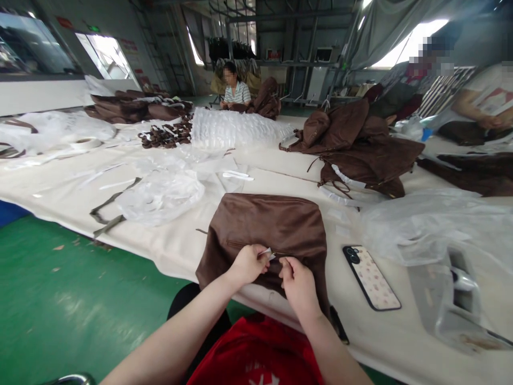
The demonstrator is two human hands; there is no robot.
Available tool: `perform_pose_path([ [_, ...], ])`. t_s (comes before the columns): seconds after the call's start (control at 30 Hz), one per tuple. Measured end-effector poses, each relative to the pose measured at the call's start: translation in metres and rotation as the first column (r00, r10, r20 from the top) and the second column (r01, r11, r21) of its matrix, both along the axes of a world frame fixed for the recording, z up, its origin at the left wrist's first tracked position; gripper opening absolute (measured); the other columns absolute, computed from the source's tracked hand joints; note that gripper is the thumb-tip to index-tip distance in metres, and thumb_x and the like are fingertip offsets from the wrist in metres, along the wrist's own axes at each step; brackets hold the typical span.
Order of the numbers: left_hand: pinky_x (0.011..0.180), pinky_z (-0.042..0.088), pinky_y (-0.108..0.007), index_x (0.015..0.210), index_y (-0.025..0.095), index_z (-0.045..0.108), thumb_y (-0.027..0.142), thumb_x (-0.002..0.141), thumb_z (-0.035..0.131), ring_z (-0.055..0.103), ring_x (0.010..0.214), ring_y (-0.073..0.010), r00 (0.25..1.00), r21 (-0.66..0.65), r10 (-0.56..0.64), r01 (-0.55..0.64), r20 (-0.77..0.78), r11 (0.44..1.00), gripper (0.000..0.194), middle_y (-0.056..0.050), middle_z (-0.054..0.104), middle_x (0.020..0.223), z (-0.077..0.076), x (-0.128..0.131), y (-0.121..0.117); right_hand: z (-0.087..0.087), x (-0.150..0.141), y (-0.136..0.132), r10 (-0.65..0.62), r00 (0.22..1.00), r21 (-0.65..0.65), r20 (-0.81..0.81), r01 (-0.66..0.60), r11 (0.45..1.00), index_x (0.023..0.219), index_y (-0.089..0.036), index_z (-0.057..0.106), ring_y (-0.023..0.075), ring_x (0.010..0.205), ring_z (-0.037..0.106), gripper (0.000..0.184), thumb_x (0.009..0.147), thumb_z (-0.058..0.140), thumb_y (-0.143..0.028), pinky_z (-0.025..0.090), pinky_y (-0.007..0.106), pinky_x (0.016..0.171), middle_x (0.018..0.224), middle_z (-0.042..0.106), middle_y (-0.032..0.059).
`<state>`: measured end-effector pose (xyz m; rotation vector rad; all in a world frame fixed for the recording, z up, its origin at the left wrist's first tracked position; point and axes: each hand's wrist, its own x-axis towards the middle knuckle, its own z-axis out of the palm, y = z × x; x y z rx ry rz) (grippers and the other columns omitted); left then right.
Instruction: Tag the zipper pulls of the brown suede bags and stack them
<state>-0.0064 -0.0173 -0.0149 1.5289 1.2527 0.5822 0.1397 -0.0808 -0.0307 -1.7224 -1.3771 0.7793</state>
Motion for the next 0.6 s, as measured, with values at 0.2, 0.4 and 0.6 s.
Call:
perform_pose_path([
  [0.2, 0.055, 0.052, -0.021, 0.079, 0.015, 0.06, 0.031, 0.085, 0.051, 0.061, 0.053, -0.0097, 0.998, -0.057, 0.005, -0.002, 0.066, 0.998, 0.019, -0.001, 0.065, 0.067, -0.007, -0.003, 0.001, 0.002, -0.005, 0.019, 0.018, 0.938, -0.277, -0.347, -0.121, 0.953, 0.079, -0.017, 0.063, 0.0091, 0.031, 0.048, 0.027, 0.087, 0.05, -0.04, 0.03, 0.018, 0.03, 0.054, 0.062, -0.0015],
  [0.4, 0.058, 0.049, -0.021, 0.079, 0.017, 0.064, 0.025, 0.087, 0.051, 0.061, 0.058, -0.0111, 1.0, 0.146, 0.009, -0.005, -0.026, 0.989, 0.017, 0.0, 0.066, 0.069, -0.002, -0.002, -0.005, -0.005, -0.017, 0.028, -0.107, 0.858, -0.203, -0.502, 0.003, 0.979, 0.065, -0.017, 0.062, 0.006, 0.029, 0.042, 0.012, 0.072, 0.061, -0.027, 0.023, 0.017, 0.029, 0.049, 0.059, -0.0028],
  [0.6, 0.078, 0.049, -0.027, 0.083, 0.019, 0.07, 0.014, 0.084, 0.053, 0.063, 0.082, -0.0161, 0.976, 0.537, 0.116, 0.002, -0.186, 0.844, 0.018, -0.004, 0.069, 0.085, 0.0, -0.003, -0.01, 0.0, -0.027, 0.026, -0.199, 0.725, -0.201, -0.659, 0.085, 0.976, 0.068, -0.016, 0.061, 0.0046, 0.029, 0.034, 0.026, 0.069, 0.063, -0.042, 0.015, 0.019, 0.029, 0.05, 0.056, -0.0024],
])
